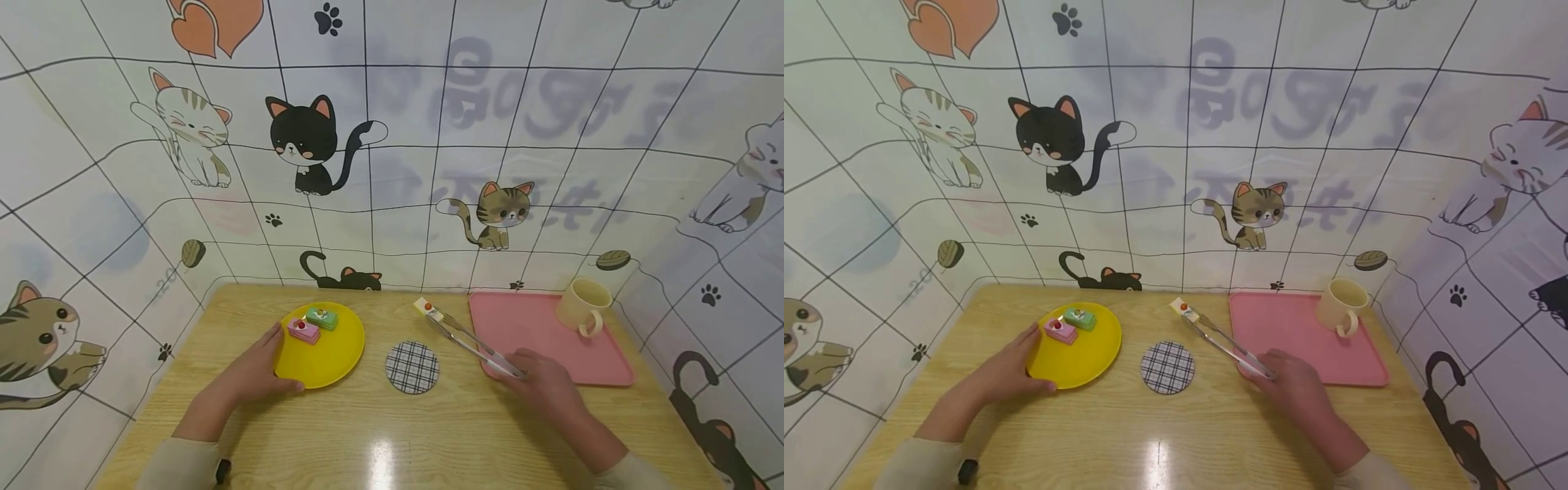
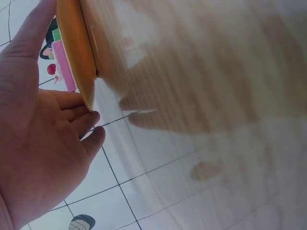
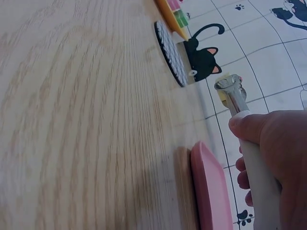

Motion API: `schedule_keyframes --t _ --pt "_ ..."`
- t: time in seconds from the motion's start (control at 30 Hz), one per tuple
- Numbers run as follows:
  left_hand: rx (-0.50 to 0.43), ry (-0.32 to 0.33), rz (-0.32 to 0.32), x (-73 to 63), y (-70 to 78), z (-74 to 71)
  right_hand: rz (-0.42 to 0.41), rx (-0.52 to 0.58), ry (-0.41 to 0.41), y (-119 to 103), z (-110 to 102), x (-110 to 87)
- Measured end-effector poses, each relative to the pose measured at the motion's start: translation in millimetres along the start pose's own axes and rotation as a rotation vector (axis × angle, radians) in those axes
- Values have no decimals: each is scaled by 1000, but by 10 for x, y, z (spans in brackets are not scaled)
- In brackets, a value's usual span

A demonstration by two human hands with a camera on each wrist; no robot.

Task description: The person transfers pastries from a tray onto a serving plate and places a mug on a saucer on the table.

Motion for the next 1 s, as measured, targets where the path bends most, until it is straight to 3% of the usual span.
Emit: schedule_keyframes --t 0.3,0.57,0.83,1.0 --pt "-1 -8 -2 16 -1 1 12 6 -155 -163 165 110" --pt "1 -3 1 5 -15 -2 -90 20 -132 -293 261 202" --pt "-3 -6 -5 9 -28 -4 -115 2 -221 -379 379 301" --pt "-5 -8 -2 -3 3 -14 -181 5 -228 -455 427 371"
Point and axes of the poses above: each hand's wrist, its own x-axis towards the middle knuckle, its own z-axis out of the palm, y = z × x, the point moved 6 cm from there along x, towards the middle knuckle, and after that the axes turned 3 degrees about -z, right-handed, at the moved point
